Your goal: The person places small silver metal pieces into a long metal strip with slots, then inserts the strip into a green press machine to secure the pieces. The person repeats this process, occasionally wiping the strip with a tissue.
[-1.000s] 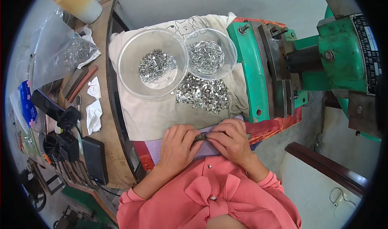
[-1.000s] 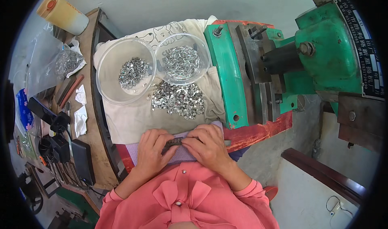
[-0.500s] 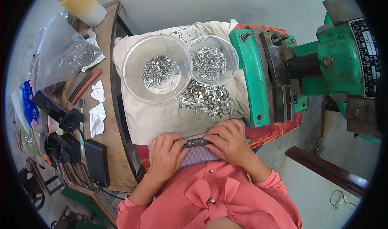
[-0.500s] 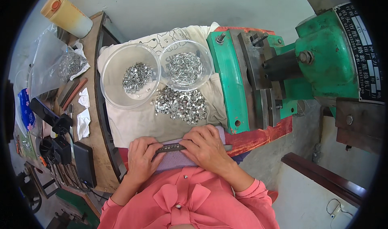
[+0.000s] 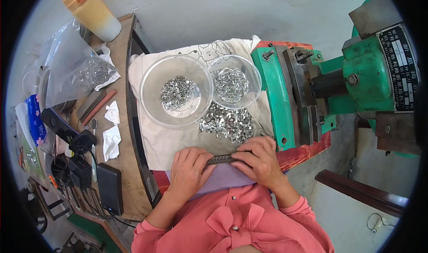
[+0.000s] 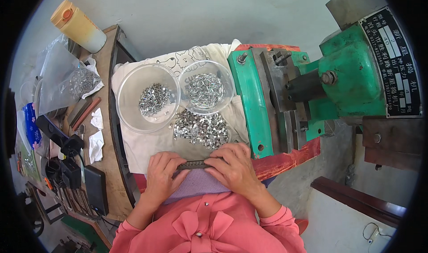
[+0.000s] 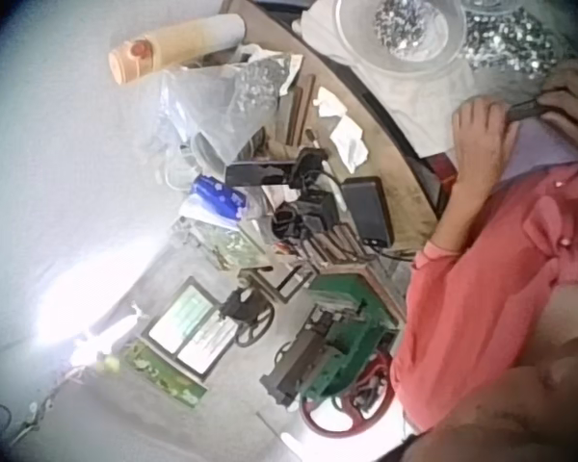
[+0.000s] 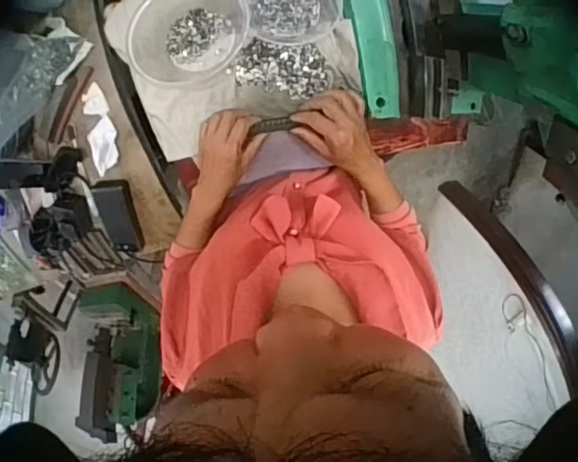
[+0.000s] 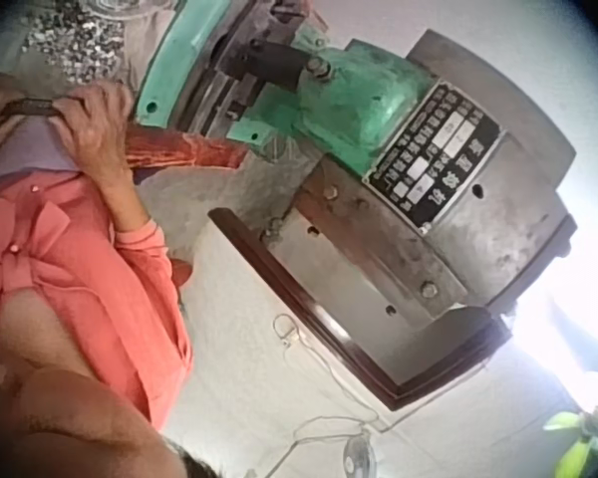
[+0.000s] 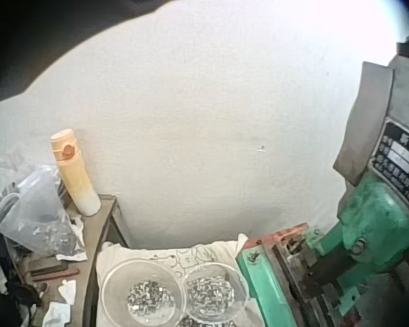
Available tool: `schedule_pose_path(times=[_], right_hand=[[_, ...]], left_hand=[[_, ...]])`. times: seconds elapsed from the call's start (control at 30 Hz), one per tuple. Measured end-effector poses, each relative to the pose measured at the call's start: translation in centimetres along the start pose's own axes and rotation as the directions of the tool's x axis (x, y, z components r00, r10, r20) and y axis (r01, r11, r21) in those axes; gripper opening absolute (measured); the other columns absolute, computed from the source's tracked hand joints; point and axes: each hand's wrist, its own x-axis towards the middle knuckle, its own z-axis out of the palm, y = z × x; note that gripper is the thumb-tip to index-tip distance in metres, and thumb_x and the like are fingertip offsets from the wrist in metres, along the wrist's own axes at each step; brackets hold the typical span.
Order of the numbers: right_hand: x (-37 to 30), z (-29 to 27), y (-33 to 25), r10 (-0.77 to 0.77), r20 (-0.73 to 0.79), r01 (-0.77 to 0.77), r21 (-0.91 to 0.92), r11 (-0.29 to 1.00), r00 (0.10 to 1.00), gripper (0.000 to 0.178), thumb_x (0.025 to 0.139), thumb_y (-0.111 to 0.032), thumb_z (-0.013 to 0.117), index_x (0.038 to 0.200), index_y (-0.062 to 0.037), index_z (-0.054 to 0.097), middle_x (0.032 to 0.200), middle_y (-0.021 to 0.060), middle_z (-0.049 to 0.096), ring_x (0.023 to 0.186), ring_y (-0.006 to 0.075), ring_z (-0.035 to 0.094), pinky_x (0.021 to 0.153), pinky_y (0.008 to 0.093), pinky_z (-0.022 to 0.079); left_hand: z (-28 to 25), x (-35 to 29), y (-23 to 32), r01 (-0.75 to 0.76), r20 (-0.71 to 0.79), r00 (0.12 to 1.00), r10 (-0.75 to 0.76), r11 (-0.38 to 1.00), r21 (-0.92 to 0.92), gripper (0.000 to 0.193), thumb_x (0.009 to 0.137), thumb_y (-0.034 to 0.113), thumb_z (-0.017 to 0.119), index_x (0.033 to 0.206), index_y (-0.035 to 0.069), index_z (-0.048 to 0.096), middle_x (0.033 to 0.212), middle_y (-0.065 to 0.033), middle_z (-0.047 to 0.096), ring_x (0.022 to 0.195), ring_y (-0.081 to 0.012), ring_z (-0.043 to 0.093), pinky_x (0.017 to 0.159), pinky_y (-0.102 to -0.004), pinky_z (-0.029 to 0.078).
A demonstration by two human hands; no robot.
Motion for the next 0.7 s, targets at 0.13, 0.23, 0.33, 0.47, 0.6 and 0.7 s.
schedule_pose_path(times=[0.13,0.23,0.33,0.47,0.6,0.7], right_hand=[[0.3,0.7,-0.4,-0.019,0.007,0.019,-0.013,1.0,1.0,0.022,0.073,-0.016,0.082,0.092,-0.0132,0.072,0.102,-0.0015,0.065,0.104,0.0225,0.059,0.094,0.042,0.039],[0.4,1.0,-0.5,-0.019,0.022,0.02,-0.021,1.0,1.0,0.019,0.073,-0.014,0.082,0.089,-0.0128,0.071,0.102,-0.0009,0.065,0.103,0.0228,0.059,0.094,0.0423,0.039],[0.5,0.8,-0.6,-0.02,0.024,0.02,-0.013,1.0,0.999,0.017,0.075,-0.013,0.08,0.089,-0.0129,0.071,0.101,-0.0012,0.064,0.103,0.0219,0.058,0.095,0.0414,0.039],[0.3,0.7,-0.5,-0.03,-0.015,0.03,-0.003,1.0,0.999,0.019,0.075,-0.014,0.08,0.092,-0.0136,0.072,0.101,-0.0016,0.064,0.103,0.0212,0.058,0.094,0.0412,0.039],[0.0,0.8,-0.8,-0.047,-0.037,0.046,-0.041,0.998,0.998,0.021,0.075,-0.015,0.078,0.095,-0.0163,0.075,0.1,-0.0026,0.063,0.103,0.0201,0.059,0.093,0.0409,0.04],[-0.3,1.1,-0.8,-0.094,-0.024,0.091,-0.101,0.991,0.995,0.022,0.075,-0.016,0.076,0.097,-0.0191,0.077,0.1,-0.0032,0.063,0.103,0.0191,0.059,0.093,0.0407,0.041]], left_hand=[[0.3,0.0,0.3,-0.011,-0.002,1.0,0.011,0.999,-0.039,0.031,0.072,0.013,0.082,0.098,0.009,0.066,0.099,-0.006,0.064,0.095,-0.0284,0.059,0.082,-0.0412,0.043],[0.7,0.2,0.6,-0.044,-0.01,0.999,0.043,0.999,-0.031,0.027,0.073,0.012,0.081,0.096,0.009,0.067,0.097,-0.0047,0.063,0.093,-0.0268,0.06,0.081,-0.0407,0.044],[1.2,0.5,0.9,-0.095,-0.029,0.995,0.095,0.995,0.006,0.023,0.074,0.012,0.079,0.094,0.01,0.067,0.095,-0.0036,0.063,0.091,-0.0251,0.061,0.08,-0.0399,0.044],[1.4,0.7,0.9,-0.129,-0.04,0.991,0.131,0.991,0.04,0.018,0.076,0.011,0.077,0.092,0.01,0.068,0.094,-0.0029,0.064,0.091,-0.0239,0.061,0.079,-0.039,0.044],[1.3,0.7,0.8,-0.109,-0.043,0.993,0.109,0.994,0.001,0.024,0.074,0.011,0.079,0.095,0.009,0.066,0.095,-0.0036,0.064,0.091,-0.0252,0.061,0.079,-0.0396,0.044],[0.8,0.3,0.5,-0.05,-0.064,0.997,0.049,0.998,-0.027,0.032,0.072,0.011,0.082,0.099,0.009,0.065,0.097,-0.0049,0.063,0.093,-0.0266,0.061,0.08,-0.0403,0.044]])
